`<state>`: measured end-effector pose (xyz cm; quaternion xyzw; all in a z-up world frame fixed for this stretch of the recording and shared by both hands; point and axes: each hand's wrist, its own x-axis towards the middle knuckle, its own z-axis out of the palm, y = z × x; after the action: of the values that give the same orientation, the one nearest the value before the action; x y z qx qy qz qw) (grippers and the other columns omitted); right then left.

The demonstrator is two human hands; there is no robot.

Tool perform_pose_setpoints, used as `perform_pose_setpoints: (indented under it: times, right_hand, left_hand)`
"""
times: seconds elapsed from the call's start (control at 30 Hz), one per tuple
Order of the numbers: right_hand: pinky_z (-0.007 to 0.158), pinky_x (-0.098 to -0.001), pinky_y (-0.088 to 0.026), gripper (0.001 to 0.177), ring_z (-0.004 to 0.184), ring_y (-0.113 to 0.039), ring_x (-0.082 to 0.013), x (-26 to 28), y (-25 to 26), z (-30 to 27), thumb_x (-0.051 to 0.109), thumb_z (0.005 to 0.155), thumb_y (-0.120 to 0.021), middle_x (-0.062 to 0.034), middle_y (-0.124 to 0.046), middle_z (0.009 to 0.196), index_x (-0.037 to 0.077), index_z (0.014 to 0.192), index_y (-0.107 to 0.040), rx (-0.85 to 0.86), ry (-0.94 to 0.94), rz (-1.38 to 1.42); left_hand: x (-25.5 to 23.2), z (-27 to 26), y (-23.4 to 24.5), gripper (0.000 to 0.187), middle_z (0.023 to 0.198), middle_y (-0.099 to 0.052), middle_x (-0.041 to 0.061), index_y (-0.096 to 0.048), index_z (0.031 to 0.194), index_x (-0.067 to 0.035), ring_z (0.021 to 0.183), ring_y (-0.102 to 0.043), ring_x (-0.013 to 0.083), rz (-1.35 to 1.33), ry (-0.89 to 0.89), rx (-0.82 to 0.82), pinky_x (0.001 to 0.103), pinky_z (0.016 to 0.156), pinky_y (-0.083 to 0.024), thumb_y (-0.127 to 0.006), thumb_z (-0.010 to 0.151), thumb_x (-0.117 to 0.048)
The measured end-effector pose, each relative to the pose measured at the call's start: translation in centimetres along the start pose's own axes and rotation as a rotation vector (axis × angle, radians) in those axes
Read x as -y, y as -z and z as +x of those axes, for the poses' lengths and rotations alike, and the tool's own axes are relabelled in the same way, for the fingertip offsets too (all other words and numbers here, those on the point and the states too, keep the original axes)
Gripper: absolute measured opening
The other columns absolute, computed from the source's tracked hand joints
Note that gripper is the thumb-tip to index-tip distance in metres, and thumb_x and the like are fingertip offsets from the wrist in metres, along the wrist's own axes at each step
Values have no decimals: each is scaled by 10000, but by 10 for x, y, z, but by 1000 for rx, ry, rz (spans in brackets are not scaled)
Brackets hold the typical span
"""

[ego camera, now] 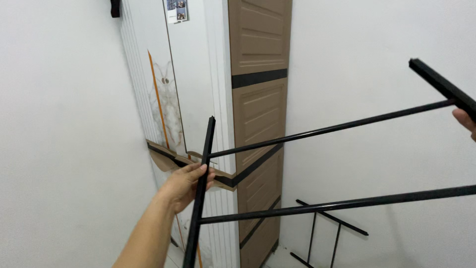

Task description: The person assembles a black metal frame by inserting horizontal bars into vertical supports. They repeatedly connect and disconnect the bars, forming rectangular frames and placing them on the floor.

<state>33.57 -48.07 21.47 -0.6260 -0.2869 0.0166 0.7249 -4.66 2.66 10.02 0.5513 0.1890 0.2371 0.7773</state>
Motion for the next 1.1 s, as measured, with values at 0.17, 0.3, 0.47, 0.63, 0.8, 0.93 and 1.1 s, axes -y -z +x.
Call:
perform_pose_setpoints:
  times: [0.17, 0.3, 0.47, 0.63, 0.8, 0.93, 1.1]
  right_hand:
    - [539, -145, -523, 405, 749, -618, -43, 10, -29, -13, 206, 1088, -514, -116, -602, 1122, 126, 1484, -553, 39, 47, 51]
    - [557, -135, -531, 425, 791, -632, -40, 9, -50, -30, 187, 1085, -518, -132, -596, 1191, 135, 1506, -547, 64, 78, 94]
    - [579, -123, -540, 454, 842, -650, -35, 11, -64, -48, 163, 1081, -523, -151, -588, 1277, 148, 1535, -539, 124, 103, 141]
    - [601, -110, -550, 486, 893, -668, -31, 20, -72, -67, 139, 1078, -528, -171, -580, 1364, 160, 1563, -532, 316, 184, 245]
    - [649, -148, -578, 482, 909, -689, -83, 28, -124, -106, 24, 1038, -522, -226, -551, 1401, 71, 1517, -487, 387, 227, 345]
    - [619, -149, -567, 456, 877, -698, -109, 12, -188, -146, 23, 1006, -559, -224, -620, 1360, 74, 1460, -547, 227, 216, 361]
    - [584, -224, -529, 546, 816, -705, -135, -10, -250, -156, 30, 927, -641, -127, -718, 1188, 105, 1463, -569, -108, 75, 63]
  left_hand:
    - [43, 47, 26, 287, 972, -736, 76, -662, 1198, -17, 885, -686, 200, -2, 18, -54, 361, 799, -598, -624, 975, -193]
    - [96, 91, 42, 297, 978, -772, 45, -688, 1220, -49, 891, -688, 184, 171, -33, -133, 370, 823, -550, -625, 973, -203]
    - [181, 116, 51, 353, 1040, -754, 112, -700, 1262, 10, 943, -669, 259, 206, 51, -166, 424, 879, -541, -623, 987, -197]
    - [210, 96, 27, 492, 1308, -675, 138, -550, 1436, -77, 1211, -619, 283, 92, 245, -95, 450, 1051, -461, -617, 967, -210]
    - [217, 78, -9, 629, 1466, -544, 213, -433, 1496, -13, 1336, -513, 373, 46, 261, -28, 490, 1120, -404, -636, 947, -245]
    - [196, 52, -64, 625, 1457, -571, 209, -469, 1466, -9, 1355, -546, 351, 53, 183, -23, 461, 1120, -438, -651, 909, -225]
    - [129, -12, -134, 564, 1450, -587, 115, -511, 1454, -99, 1337, -574, 240, 139, -111, 23, 358, 1095, -445, -627, 921, -242]
